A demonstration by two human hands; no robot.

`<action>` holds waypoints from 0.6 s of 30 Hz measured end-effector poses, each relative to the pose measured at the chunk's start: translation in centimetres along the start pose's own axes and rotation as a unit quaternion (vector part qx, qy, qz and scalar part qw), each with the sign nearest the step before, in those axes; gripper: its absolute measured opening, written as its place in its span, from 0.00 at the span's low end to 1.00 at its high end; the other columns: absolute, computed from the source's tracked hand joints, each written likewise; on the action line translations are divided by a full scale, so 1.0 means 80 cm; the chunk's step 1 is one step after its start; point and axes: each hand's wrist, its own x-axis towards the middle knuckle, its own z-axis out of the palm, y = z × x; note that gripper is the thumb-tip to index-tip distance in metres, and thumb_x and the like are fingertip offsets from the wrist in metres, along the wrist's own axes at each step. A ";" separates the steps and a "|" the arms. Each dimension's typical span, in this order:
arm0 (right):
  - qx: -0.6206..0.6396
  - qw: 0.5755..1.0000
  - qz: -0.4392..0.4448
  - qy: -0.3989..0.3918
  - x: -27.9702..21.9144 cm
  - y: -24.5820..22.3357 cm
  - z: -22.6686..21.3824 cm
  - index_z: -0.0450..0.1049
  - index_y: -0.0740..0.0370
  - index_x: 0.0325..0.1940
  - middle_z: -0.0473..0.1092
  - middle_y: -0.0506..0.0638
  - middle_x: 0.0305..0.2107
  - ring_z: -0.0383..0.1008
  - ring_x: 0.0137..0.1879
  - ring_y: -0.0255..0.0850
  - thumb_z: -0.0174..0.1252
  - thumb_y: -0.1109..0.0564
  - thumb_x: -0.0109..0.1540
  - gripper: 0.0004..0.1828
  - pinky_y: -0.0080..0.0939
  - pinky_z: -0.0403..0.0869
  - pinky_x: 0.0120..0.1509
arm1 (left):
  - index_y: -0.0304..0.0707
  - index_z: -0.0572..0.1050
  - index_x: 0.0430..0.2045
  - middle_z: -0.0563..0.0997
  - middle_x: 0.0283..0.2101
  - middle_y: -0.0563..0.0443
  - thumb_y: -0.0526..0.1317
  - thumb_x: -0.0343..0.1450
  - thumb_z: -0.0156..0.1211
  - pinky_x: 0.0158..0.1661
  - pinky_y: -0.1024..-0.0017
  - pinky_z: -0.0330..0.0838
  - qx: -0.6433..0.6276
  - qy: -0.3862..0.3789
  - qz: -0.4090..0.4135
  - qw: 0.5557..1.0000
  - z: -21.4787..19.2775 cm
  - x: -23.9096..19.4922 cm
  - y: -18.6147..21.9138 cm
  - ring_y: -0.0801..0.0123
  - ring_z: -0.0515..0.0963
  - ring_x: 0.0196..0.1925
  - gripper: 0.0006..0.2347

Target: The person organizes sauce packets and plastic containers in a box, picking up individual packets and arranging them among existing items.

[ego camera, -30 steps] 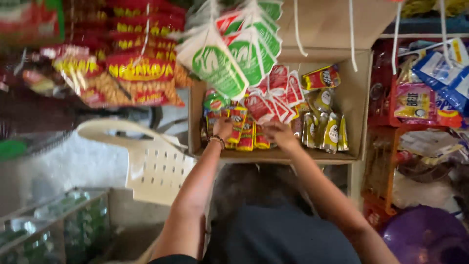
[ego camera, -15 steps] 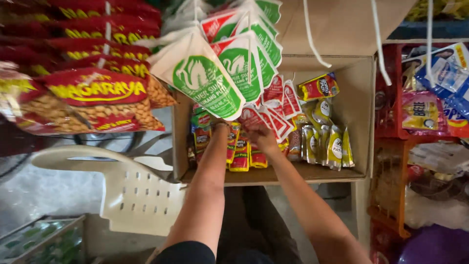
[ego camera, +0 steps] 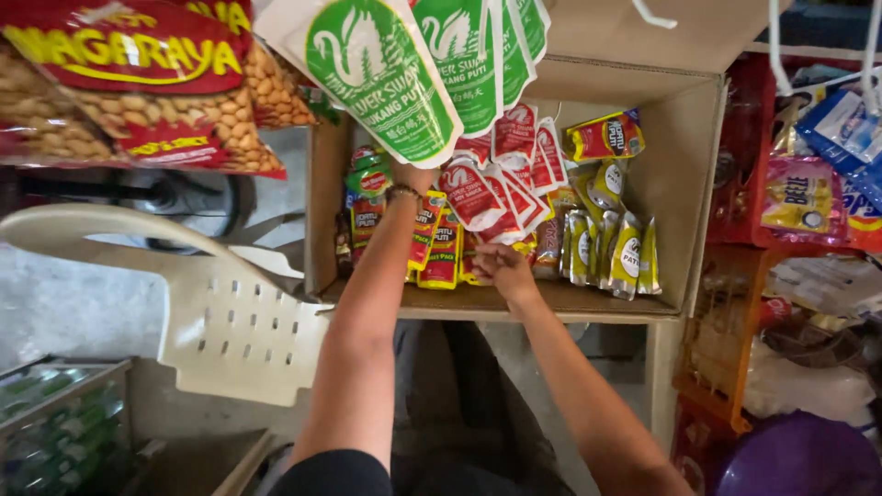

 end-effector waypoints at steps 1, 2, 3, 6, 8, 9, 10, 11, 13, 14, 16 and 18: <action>0.003 1.000 -0.002 -0.005 0.004 0.007 -0.007 0.75 0.61 0.52 0.76 0.49 0.38 0.78 0.42 0.37 0.56 0.61 0.67 0.10 0.38 0.78 0.44 | 0.49 0.80 0.49 0.81 0.54 0.45 0.44 0.69 0.61 0.56 0.50 0.67 0.006 0.002 0.000 1.000 -0.009 -0.005 0.006 0.46 0.75 0.56 0.14; 0.035 0.999 -0.004 -0.021 0.009 0.013 -0.016 0.75 0.63 0.52 0.76 0.51 0.39 0.78 0.42 0.39 0.56 0.60 0.68 0.09 0.40 0.78 0.44 | 0.44 0.78 0.48 0.81 0.53 0.45 0.38 0.71 0.58 0.56 0.51 0.68 -0.038 0.038 0.015 0.998 -0.017 -0.011 0.013 0.47 0.76 0.55 0.12; 0.068 0.997 -0.006 -0.038 0.014 0.019 -0.024 0.75 0.66 0.51 0.75 0.52 0.40 0.78 0.42 0.40 0.56 0.60 0.70 0.08 0.42 0.78 0.44 | 0.39 0.76 0.48 0.82 0.51 0.46 0.32 0.73 0.55 0.56 0.52 0.70 -0.081 0.074 0.029 0.993 -0.023 -0.016 0.020 0.48 0.77 0.55 0.11; 0.076 0.997 -0.003 -0.015 0.023 0.015 -0.048 0.73 0.67 0.51 0.78 0.54 0.43 0.81 0.46 0.45 0.52 0.59 0.69 0.10 0.46 0.82 0.50 | 0.30 0.75 0.43 0.76 0.46 0.33 0.25 0.64 0.48 0.50 0.52 0.70 -0.166 0.165 -0.007 0.972 -0.118 -0.071 0.120 0.41 0.74 0.50 0.15; 0.084 0.996 0.000 -0.014 -0.001 -0.023 -0.050 0.73 0.66 0.55 0.77 0.54 0.44 0.79 0.47 0.44 0.50 0.56 0.71 0.13 0.45 0.81 0.52 | 0.30 0.74 0.40 0.76 0.43 0.34 0.26 0.67 0.51 0.49 0.52 0.70 -0.186 0.129 -0.027 0.974 -0.100 -0.114 0.152 0.41 0.74 0.48 0.10; 0.090 0.996 0.001 -0.016 -0.012 -0.042 -0.051 0.72 0.65 0.58 0.77 0.55 0.45 0.77 0.49 0.44 0.48 0.53 0.73 0.15 0.45 0.80 0.54 | 0.30 0.73 0.36 0.76 0.39 0.35 0.26 0.70 0.55 0.49 0.52 0.69 -0.206 0.096 -0.048 0.973 -0.091 -0.136 0.167 0.41 0.75 0.46 0.04; 0.091 0.996 0.003 -0.014 -0.030 -0.065 -0.048 0.72 0.65 0.58 0.77 0.55 0.45 0.77 0.49 0.44 0.48 0.53 0.73 0.15 0.45 0.80 0.54 | 0.30 0.73 0.36 0.76 0.39 0.35 0.26 0.70 0.55 0.49 0.52 0.69 -0.206 0.094 -0.048 0.973 -0.093 -0.150 0.194 0.41 0.75 0.46 0.04; 0.147 0.989 0.022 0.007 -0.048 -0.088 -0.045 0.69 0.57 0.61 0.75 0.52 0.46 0.77 0.49 0.44 0.49 0.55 0.70 0.15 0.47 0.79 0.52 | 0.30 0.71 0.34 0.76 0.40 0.35 0.27 0.69 0.52 0.48 0.52 0.70 -0.268 0.088 -0.006 0.959 -0.095 -0.163 0.221 0.41 0.75 0.46 0.04; 0.202 0.978 0.039 0.027 -0.033 -0.086 -0.074 0.66 0.49 0.63 0.74 0.49 0.46 0.77 0.49 0.45 0.50 0.57 0.66 0.20 0.50 0.79 0.50 | 0.31 0.70 0.32 0.76 0.41 0.34 0.27 0.69 0.50 0.48 0.53 0.71 -0.329 0.083 0.037 0.940 -0.078 -0.175 0.252 0.41 0.76 0.47 0.04; 0.218 0.976 -0.009 0.015 -0.012 -0.051 -0.107 0.65 0.56 0.66 0.74 0.53 0.49 0.78 0.51 0.46 0.52 0.63 0.65 0.24 0.50 0.79 0.54 | 0.31 0.72 0.32 0.77 0.39 0.35 0.29 0.70 0.52 0.46 0.54 0.72 -0.322 0.033 0.020 0.946 -0.059 -0.188 0.259 0.41 0.77 0.45 0.02; 0.234 0.971 -0.052 0.004 0.020 0.009 -0.162 0.64 0.62 0.68 0.74 0.56 0.52 0.79 0.53 0.47 0.54 0.70 0.63 0.28 0.49 0.80 0.58 | 0.32 0.74 0.33 0.78 0.37 0.35 0.32 0.72 0.54 0.43 0.54 0.72 -0.313 -0.018 0.000 0.949 -0.040 -0.211 0.267 0.42 0.78 0.43 0.02; 0.179 0.978 -0.077 0.071 0.052 0.045 -0.201 0.64 0.69 0.67 0.74 0.60 0.50 0.80 0.50 0.50 0.54 0.70 0.64 0.25 0.53 0.81 0.56 | 0.35 0.78 0.31 0.81 0.31 0.39 0.38 0.73 0.60 0.36 0.56 0.74 -0.276 -0.125 -0.079 0.950 -0.041 -0.219 0.267 0.46 0.82 0.36 0.05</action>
